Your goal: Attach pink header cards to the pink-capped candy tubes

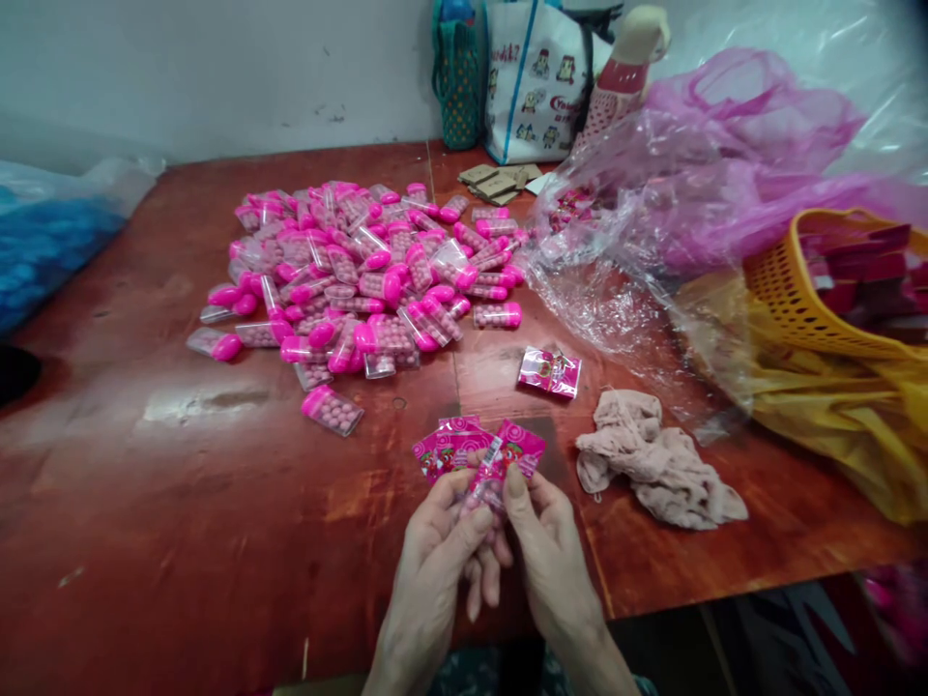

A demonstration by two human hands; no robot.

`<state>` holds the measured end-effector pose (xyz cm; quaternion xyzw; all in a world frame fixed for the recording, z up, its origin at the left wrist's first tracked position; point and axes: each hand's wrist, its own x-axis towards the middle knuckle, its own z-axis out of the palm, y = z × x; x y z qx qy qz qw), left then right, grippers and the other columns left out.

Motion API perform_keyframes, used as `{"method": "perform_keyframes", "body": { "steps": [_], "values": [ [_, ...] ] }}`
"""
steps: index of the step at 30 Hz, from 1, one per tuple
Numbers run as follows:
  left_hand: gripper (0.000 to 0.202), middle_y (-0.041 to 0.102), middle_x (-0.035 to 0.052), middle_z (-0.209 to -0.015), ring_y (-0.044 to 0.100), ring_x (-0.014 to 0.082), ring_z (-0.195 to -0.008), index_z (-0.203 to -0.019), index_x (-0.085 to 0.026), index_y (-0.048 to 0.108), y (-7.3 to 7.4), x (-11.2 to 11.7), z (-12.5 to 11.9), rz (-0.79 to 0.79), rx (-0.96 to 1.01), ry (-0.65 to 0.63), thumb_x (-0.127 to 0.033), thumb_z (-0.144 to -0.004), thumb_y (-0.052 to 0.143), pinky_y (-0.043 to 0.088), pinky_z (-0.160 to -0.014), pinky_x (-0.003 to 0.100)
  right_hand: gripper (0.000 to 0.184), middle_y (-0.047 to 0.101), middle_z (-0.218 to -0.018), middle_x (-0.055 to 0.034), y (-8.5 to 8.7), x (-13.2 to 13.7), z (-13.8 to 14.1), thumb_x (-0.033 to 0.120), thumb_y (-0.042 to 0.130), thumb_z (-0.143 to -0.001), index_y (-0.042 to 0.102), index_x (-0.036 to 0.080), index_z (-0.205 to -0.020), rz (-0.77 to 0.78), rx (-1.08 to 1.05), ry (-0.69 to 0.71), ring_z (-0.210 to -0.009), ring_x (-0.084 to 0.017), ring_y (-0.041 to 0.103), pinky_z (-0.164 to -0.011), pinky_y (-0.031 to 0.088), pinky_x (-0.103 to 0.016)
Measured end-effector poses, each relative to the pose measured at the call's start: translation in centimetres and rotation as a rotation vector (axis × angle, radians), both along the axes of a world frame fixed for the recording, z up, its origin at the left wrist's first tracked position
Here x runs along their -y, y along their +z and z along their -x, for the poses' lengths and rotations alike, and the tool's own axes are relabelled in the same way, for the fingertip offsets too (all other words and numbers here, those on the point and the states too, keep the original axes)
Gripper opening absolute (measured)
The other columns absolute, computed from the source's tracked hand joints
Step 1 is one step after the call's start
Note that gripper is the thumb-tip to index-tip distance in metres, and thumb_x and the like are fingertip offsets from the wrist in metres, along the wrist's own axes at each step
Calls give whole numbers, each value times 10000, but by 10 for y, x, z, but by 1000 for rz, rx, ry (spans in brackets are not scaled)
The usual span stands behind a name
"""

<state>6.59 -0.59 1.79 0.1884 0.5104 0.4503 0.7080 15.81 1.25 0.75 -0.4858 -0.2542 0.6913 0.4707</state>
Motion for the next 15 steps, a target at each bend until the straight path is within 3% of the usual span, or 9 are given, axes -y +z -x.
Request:
{"method": "perform_keyframes", "body": {
  "steps": [3, 9, 15],
  "values": [
    [283, 575, -31, -547, 478, 61, -313, -1076, -182, 427, 0, 3, -3, -7, -6, 5, -299, -834, 514, 283, -274, 109, 262, 543, -550, 39, 1, -2, -2, 397, 586, -799, 609, 140, -756, 12, 29, 15, -430, -46, 460, -428, 411, -136],
    [367, 528, -67, -467, 481, 81, -291, -1163, -210, 375, 2, 6, -8, -76, -50, 74, -309, -837, 509, 332, -272, 125, 340, 485, -412, 78, 0, 8, 11, 451, 587, -776, 593, 139, -911, 91, -35, 93, -242, -47, 365, -238, 330, -143],
    [270, 551, -62, -492, 501, 95, -315, -1063, -212, 457, 3, -1, -8, -37, 28, 165, -311, -822, 532, 343, -270, 143, 342, 379, -380, 105, 2, 11, 7, 462, 525, -820, 602, 145, -921, 11, -86, 115, -282, -30, 305, -298, 327, -127]
  ]
}}
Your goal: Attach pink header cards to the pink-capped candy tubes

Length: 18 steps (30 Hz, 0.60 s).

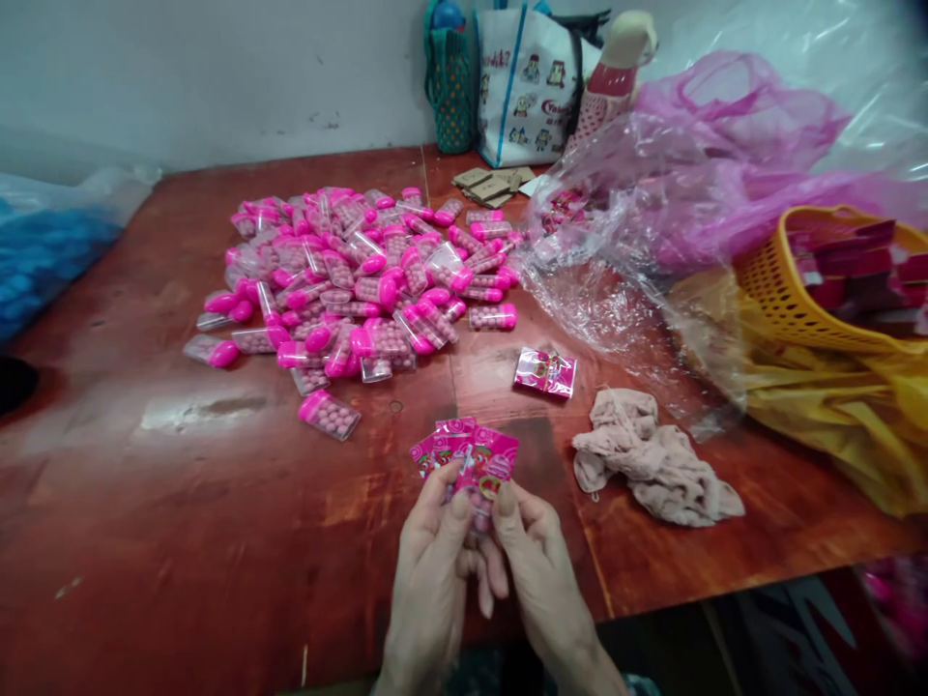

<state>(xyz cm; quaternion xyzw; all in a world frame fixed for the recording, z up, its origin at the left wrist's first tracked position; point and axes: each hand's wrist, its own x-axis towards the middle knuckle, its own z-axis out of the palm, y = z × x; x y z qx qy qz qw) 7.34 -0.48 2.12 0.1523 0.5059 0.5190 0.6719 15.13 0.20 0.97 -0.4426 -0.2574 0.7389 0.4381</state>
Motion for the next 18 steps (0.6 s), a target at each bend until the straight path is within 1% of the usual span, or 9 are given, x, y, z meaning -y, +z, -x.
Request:
{"method": "perform_keyframes", "body": {
  "steps": [1, 3, 5, 6, 8, 10, 14, 16, 18],
  "values": [
    [238, 570, -54, -529, 513, 93, -338, -1025, -210, 475, 1, -1, 0, 6, 11, 34, -301, -816, 543, 349, -279, 145, 325, 408, -423, 95, 1, -1, -1, 443, 548, -811, 603, 150, -941, -24, 25, 23, -313, -29, 319, -319, 326, -127],
    [182, 604, -37, -595, 553, 93, -414, -958, -198, 506, 3, -3, 1, 14, 23, 104, -265, -801, 569, 392, -342, 152, 296, 501, -559, 58, 4, -2, -2, 380, 627, -763, 612, 159, -960, -82, 126, 62, -417, -45, 411, -386, 363, -136],
    [153, 633, -21, -654, 594, 97, -515, -927, -192, 527, 5, -4, 2, 23, 46, 159, -230, -790, 587, 449, -455, 165, 269, 575, -729, 14, 7, -4, -3, 328, 647, -749, 621, 167, -962, -144, 220, 90, -594, -95, 530, -514, 442, -164],
    [146, 644, -16, -689, 607, 98, -561, -924, -193, 536, 5, -3, 3, 30, 66, 172, -218, -790, 588, 467, -516, 176, 245, 593, -813, -7, 8, -5, -4, 310, 626, -768, 623, 172, -970, -179, 254, 96, -709, -128, 565, -609, 472, -190],
    [144, 660, -7, -778, 618, 99, -636, -942, -202, 552, 5, -2, 6, 46, 101, 170, -211, -800, 577, 480, -606, 197, 203, 591, -961, -36, 9, -6, -6, 267, 578, -808, 624, 183, -987, -252, 313, 97, -892, -172, 565, -772, 469, -243],
    [147, 662, 0, -852, 617, 105, -706, -954, -207, 575, 3, -1, 11, 50, 93, 154, -218, -808, 567, 478, -658, 210, 192, 565, -1061, -47, 9, -7, -10, 219, 551, -828, 626, 198, -1004, -323, 391, 98, -988, -184, 537, -862, 437, -267],
    [169, 661, 3, -826, 599, 120, -772, -896, -181, 645, -1, 0, 21, -74, -121, 145, -200, -728, 658, 462, -712, 204, 234, 543, -1122, -47, 9, -3, -16, 182, 496, -861, 593, 219, -1071, -417, 502, 118, -1046, -181, 504, -912, 405, -275],
    [177, 658, -5, -772, 590, 109, -730, -859, -172, 668, -1, -2, 24, -126, -220, 132, -172, -684, 695, 457, -694, 187, 231, 575, -1083, -52, 10, -1, -16, 212, 477, -875, 575, 213, -1084, -399, 501, 146, -1007, -183, 530, -889, 423, -280],
    [135, 648, -12, -712, 578, 100, -682, -801, -164, 677, 0, -5, 26, -110, -236, 157, -172, -669, 705, 457, -663, 181, 236, 617, -1013, -51, 11, 2, -14, 265, 477, -880, 558, 205, -1093, -341, 444, 177, -931, -179, 572, -839, 453, -275]
  ]
}}
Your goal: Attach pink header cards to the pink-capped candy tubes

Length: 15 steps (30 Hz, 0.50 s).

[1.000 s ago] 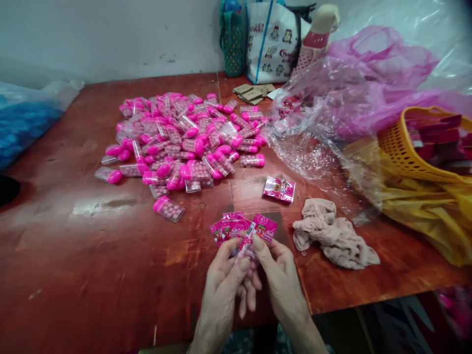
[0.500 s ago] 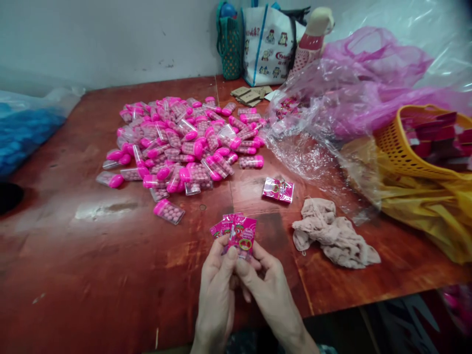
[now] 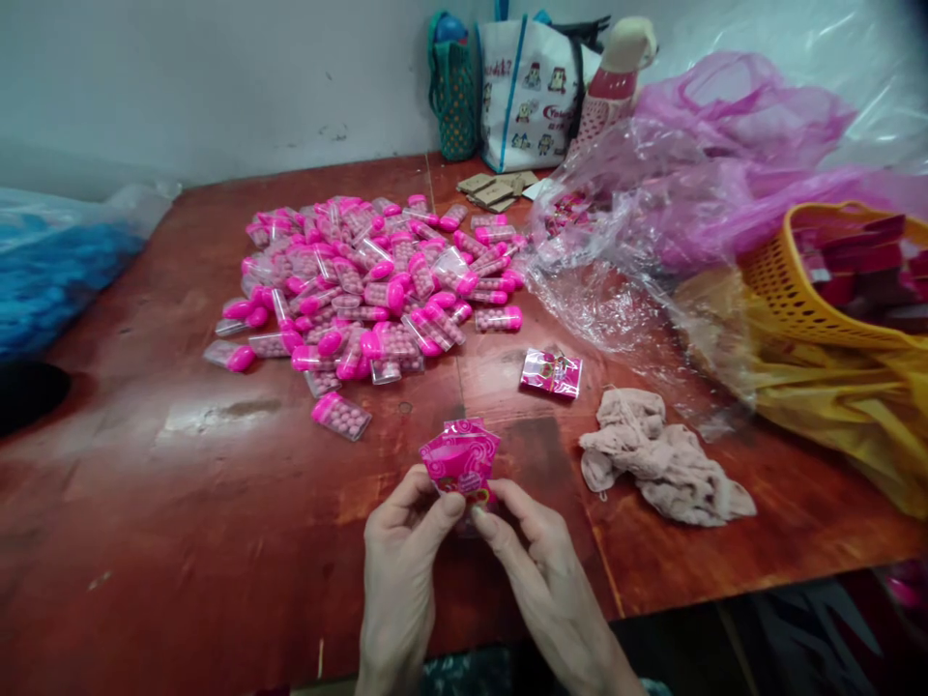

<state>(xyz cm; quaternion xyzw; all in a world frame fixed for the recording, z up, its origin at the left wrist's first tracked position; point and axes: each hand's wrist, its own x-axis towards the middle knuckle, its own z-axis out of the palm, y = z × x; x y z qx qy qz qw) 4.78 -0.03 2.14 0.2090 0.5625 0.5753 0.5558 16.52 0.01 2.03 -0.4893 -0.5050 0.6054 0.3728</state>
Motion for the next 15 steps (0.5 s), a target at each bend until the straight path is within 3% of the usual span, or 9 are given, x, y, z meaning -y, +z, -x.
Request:
{"method": "perform_keyframes", "body": {
  "steps": [3, 7, 15],
  "values": [
    [100, 623, -17, -629, 557, 98, -608, -718, -150, 674, 3, -4, -1, 51, 67, 97, -196, -643, 723, 465, -628, 201, 237, 651, -900, -39, -1, 2, 5, 318, 514, -860, 564, 186, -1050, 86, -62, 46, -801, -165, 607, -706, 485, -238],
    [99, 574, -35, -537, 476, 62, -459, -695, -144, 659, 3, -4, -2, 93, 163, 130, -194, -640, 724, 447, -520, 192, 202, 646, -805, -32, -7, 4, 8, 325, 477, -876, 610, 174, -888, 55, 27, 73, -754, -165, 591, -661, 461, -236],
    [224, 520, -19, -517, 424, 64, -391, -644, -138, 563, -9, 1, -6, 97, 382, -109, -322, -760, 614, 367, -364, 181, 298, 616, -729, -21, -10, 6, 1, 350, 389, -918, 589, 172, -786, 64, 43, 80, -716, -149, 564, -685, 430, -249]
  ]
}}
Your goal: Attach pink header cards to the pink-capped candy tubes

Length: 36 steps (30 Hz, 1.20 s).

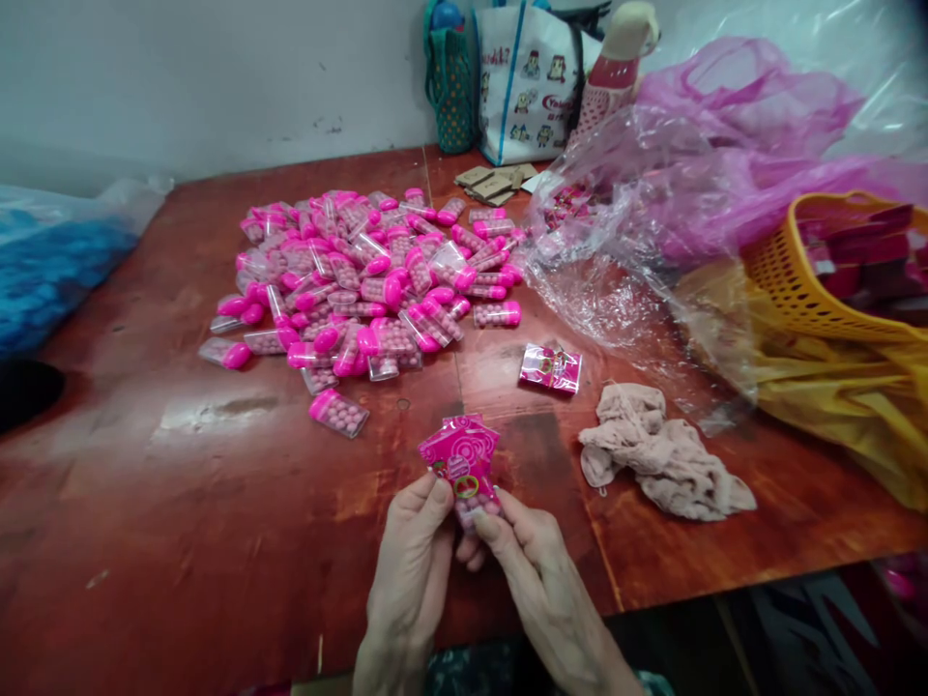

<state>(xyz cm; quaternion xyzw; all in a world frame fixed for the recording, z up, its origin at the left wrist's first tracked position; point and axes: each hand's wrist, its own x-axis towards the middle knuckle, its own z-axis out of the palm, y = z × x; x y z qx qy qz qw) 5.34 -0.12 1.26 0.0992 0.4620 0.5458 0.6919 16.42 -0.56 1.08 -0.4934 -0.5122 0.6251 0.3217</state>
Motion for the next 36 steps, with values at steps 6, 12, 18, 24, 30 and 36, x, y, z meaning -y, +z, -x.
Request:
{"method": "perform_keyframes", "body": {
  "steps": [6, 12, 18, 24, 30, 36],
  "values": [
    [286, 536, -14, -533, 410, 67, -342, -697, -151, 561, -4, -1, 3, -17, 19, -7, -426, -776, 561, 358, -329, 200, 342, 595, -703, -9, 2, -2, 0, 373, 352, -931, 572, 173, -762, 60, -107, 16, -674, -133, 544, -672, 432, -251],
    [161, 565, -9, -560, 482, 76, -419, -679, -135, 592, -3, -5, 12, -8, -67, 19, -259, -780, 592, 411, -409, 196, 326, 604, -713, -17, 0, -4, 0, 381, 380, -922, 587, 167, -789, 82, -88, 38, -702, -140, 565, -688, 444, -258],
    [72, 609, -6, -599, 543, 88, -545, -717, -125, 652, 3, -11, 14, -3, -197, 149, -194, -708, 667, 433, -476, 166, 246, 615, -856, -29, -3, -8, 3, 364, 452, -894, 504, 189, -1060, 109, -260, -25, -685, -118, 588, -661, 481, -247],
    [122, 581, -20, -509, 505, 73, -442, -641, -126, 617, 6, -6, 13, 17, -179, 107, -203, -733, 640, 422, -432, 168, 203, 578, -673, 8, 1, -8, 7, 346, 483, -877, 553, 157, -857, 114, -219, -3, -558, -89, 555, -577, 455, -204],
    [172, 572, -12, -508, 491, 87, -385, -667, -125, 588, 2, -4, 11, -7, -159, 86, -246, -789, 572, 403, -369, 188, 213, 613, -770, -16, 5, -7, 0, 310, 468, -886, 566, 159, -1000, 107, -270, 75, -605, -98, 571, -619, 464, -225],
    [215, 562, -5, -494, 475, 101, -358, -643, -126, 577, 4, 2, 11, -39, -152, 55, -291, -781, 577, 370, -314, 200, 220, 600, -762, -12, 8, -1, -3, 297, 428, -905, 569, 159, -1002, 43, -237, 107, -605, -102, 570, -625, 460, -238]
  ]
}}
